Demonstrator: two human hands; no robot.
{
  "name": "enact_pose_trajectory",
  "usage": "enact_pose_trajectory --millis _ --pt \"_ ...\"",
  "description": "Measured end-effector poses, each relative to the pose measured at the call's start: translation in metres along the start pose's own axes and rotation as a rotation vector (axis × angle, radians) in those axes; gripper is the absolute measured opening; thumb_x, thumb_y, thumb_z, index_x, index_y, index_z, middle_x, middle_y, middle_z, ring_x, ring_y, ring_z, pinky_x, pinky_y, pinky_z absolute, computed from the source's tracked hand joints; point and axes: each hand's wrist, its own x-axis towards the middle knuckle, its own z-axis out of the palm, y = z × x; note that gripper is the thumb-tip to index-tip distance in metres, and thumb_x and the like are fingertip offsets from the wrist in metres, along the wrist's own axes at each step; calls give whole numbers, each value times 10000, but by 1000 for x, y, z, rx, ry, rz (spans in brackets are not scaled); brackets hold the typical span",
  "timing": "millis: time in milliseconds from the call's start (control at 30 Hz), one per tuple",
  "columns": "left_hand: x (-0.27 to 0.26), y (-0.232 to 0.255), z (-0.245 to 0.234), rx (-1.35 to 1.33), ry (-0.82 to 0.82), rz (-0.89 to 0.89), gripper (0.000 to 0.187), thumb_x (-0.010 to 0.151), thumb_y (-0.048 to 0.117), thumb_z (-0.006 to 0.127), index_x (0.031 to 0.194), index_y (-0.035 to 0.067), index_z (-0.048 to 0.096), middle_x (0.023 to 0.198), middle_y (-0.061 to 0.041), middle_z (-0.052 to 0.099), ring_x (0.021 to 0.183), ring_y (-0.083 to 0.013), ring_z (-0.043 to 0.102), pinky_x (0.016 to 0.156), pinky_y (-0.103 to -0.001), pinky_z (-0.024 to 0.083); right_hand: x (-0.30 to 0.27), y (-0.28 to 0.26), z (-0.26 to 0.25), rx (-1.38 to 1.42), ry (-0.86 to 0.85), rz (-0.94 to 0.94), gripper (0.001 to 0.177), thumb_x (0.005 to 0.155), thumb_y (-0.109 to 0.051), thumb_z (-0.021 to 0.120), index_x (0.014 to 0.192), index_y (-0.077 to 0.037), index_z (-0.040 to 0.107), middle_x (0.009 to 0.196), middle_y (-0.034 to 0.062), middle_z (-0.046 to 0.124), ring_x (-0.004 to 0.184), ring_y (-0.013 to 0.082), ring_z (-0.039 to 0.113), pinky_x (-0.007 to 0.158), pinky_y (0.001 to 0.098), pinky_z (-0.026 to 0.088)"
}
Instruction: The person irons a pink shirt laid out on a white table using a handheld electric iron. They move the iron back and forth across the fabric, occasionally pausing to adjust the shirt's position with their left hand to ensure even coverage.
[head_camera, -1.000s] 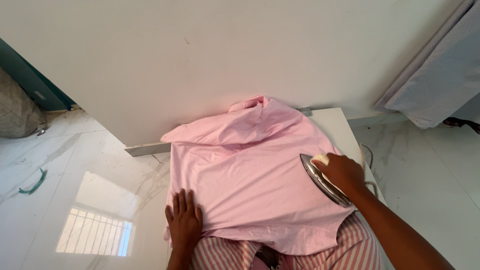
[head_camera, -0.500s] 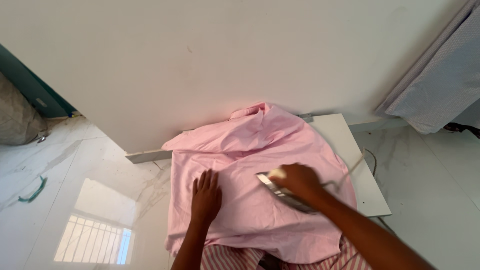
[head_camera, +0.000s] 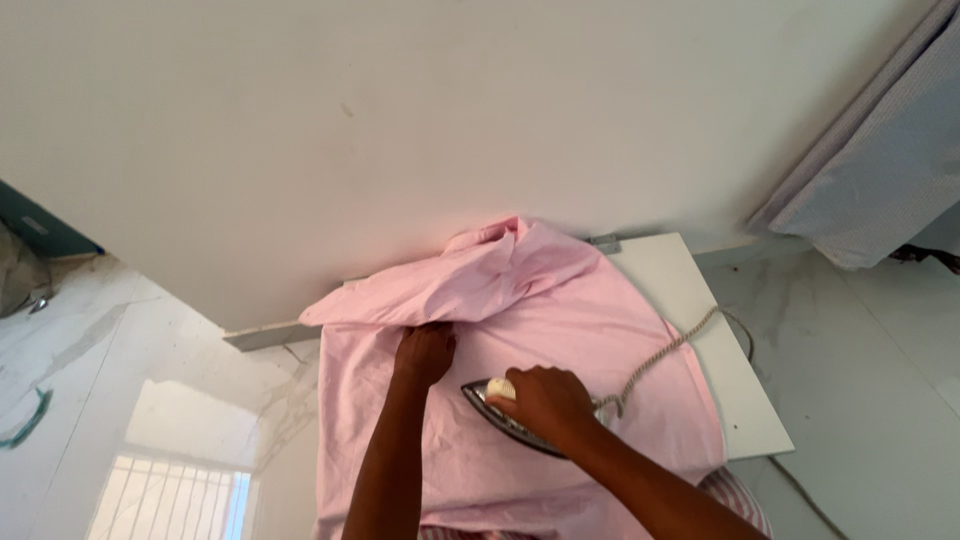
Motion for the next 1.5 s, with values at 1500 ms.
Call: enact_pose_trajectory --millis 1500 --pt "-152 -15 -31 136 260 -310 582 1033 307 356 1508 -26 408 1604 -177 392 1511 -314 330 1246 -465 207 68 -2 20 58 335 26 419 862 -504 687 870 -88 731 814 158 737 755 365 713 690 507 548"
